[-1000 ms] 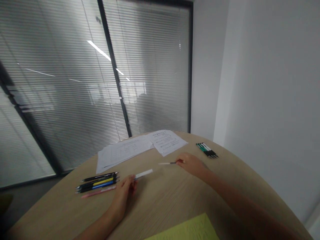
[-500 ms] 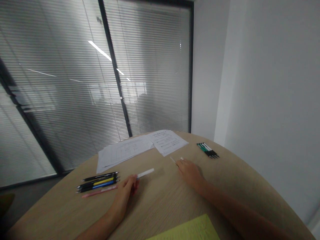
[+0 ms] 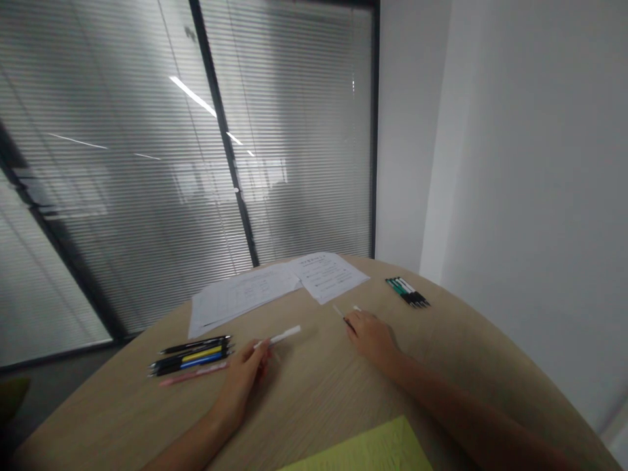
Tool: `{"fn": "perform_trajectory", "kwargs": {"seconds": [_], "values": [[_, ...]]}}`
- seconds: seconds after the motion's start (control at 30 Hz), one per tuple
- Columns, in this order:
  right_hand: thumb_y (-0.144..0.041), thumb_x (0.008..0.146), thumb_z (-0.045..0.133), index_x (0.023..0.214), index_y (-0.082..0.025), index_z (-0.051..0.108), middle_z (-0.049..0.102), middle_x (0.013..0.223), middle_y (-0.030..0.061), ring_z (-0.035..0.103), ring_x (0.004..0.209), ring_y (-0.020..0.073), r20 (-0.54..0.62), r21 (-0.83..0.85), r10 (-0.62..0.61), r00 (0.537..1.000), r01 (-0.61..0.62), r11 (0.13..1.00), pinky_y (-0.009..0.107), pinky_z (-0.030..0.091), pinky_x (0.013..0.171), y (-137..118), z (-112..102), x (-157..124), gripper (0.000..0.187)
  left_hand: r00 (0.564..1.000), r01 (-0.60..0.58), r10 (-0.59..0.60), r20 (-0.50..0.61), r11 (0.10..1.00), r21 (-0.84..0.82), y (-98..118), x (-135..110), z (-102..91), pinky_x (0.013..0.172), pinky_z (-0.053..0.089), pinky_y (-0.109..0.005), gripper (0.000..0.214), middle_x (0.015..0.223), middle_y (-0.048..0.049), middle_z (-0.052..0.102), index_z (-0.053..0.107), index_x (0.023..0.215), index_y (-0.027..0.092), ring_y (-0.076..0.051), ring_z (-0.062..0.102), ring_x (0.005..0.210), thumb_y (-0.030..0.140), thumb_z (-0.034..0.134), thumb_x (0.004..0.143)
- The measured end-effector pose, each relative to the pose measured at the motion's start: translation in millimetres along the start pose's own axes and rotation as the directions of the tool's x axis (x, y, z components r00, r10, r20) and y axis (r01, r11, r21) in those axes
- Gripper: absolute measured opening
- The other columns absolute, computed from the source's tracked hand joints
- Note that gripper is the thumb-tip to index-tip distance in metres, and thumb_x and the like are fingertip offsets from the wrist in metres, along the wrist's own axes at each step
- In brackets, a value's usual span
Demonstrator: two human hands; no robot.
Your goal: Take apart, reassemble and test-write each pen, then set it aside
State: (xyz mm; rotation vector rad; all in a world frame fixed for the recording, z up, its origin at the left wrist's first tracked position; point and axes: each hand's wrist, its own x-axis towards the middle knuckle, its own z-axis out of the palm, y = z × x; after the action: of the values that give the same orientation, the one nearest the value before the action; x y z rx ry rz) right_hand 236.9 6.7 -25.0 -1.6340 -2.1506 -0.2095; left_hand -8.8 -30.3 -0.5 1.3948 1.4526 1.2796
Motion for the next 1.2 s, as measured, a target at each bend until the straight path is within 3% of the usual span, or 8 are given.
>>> {"fn": "perform_trajectory", "kwargs": {"seconds": [0.27, 0.43, 0.67, 0.9, 1.2], "values": [[-0.009, 0.078, 0.043, 0.089, -0.018, 0.058, 0.062, 0.091, 0.0077, 0.053, 0.093, 0.0198, -0.063, 0.065, -0.121, 0.991, 0.125, 0.990, 0.032, 0.042, 0.081, 10, 9, 2, 0.021, 1.000, 0.003, -0.002, 0.011, 0.998, -0.055, -3, 2, -2.1, 0.041, 0.027, -0.020, 0.034, 0.042, 0.0076, 0.037, 0.051, 0.061, 0.016, -0.009, 0.037, 0.040, 0.050, 0.048, 0.066], [-0.009, 0.079, 0.039, 0.082, -0.018, 0.057, 0.061, 0.082, 0.0070, 0.055, 0.082, 0.0192, -0.195, 0.085, -0.130, 0.972, 0.149, 0.985, 0.033, 0.044, 0.074, 9, 6, 1, 0.020, 1.000, 0.021, -0.021, 0.002, 0.990, -0.137, -4, 3, -2.9, 0.041, 0.028, -0.019, 0.030, 0.045, 0.0072, 0.039, 0.050, 0.063, 0.016, -0.009, 0.038, 0.042, 0.045, 0.051, 0.065], [-0.013, 0.084, 0.037, 0.079, -0.018, 0.056, 0.061, 0.079, 0.0065, 0.055, 0.078, 0.0180, -0.399, 0.061, -0.330, 0.856, 0.384, 0.922, 0.034, 0.044, 0.076, -5, 2, -4, 0.020, 0.999, 0.048, -0.048, 0.004, 0.985, -0.165, -4, 3, -2.0, 0.041, 0.028, -0.018, 0.030, 0.046, 0.0071, 0.040, 0.050, 0.062, 0.016, -0.008, 0.038, 0.042, 0.046, 0.050, 0.065], [-0.014, 0.085, 0.036, 0.076, -0.019, 0.054, 0.062, 0.076, 0.0057, 0.056, 0.074, 0.0166, -0.482, 0.062, -0.371, 0.794, 0.453, 0.889, 0.033, 0.045, 0.071, -8, -2, -6, 0.021, 0.999, 0.043, -0.038, 0.036, 0.987, -0.154, -4, 2, -1.8, 0.041, 0.028, -0.019, 0.029, 0.047, 0.0074, 0.039, 0.048, 0.060, 0.017, -0.009, 0.037, 0.042, 0.046, 0.050, 0.064], [-0.013, 0.084, 0.036, 0.077, -0.020, 0.053, 0.062, 0.077, 0.0052, 0.056, 0.076, 0.0159, -0.472, 0.094, -0.363, 0.803, 0.455, 0.885, 0.032, 0.045, 0.072, -1, 2, -5, 0.020, 0.998, 0.066, -0.066, 0.007, 0.987, -0.144, 2, 0, -1.0, 0.041, 0.028, -0.020, 0.033, 0.046, 0.0079, 0.038, 0.049, 0.060, 0.018, -0.010, 0.038, 0.041, 0.050, 0.049, 0.060]]}}
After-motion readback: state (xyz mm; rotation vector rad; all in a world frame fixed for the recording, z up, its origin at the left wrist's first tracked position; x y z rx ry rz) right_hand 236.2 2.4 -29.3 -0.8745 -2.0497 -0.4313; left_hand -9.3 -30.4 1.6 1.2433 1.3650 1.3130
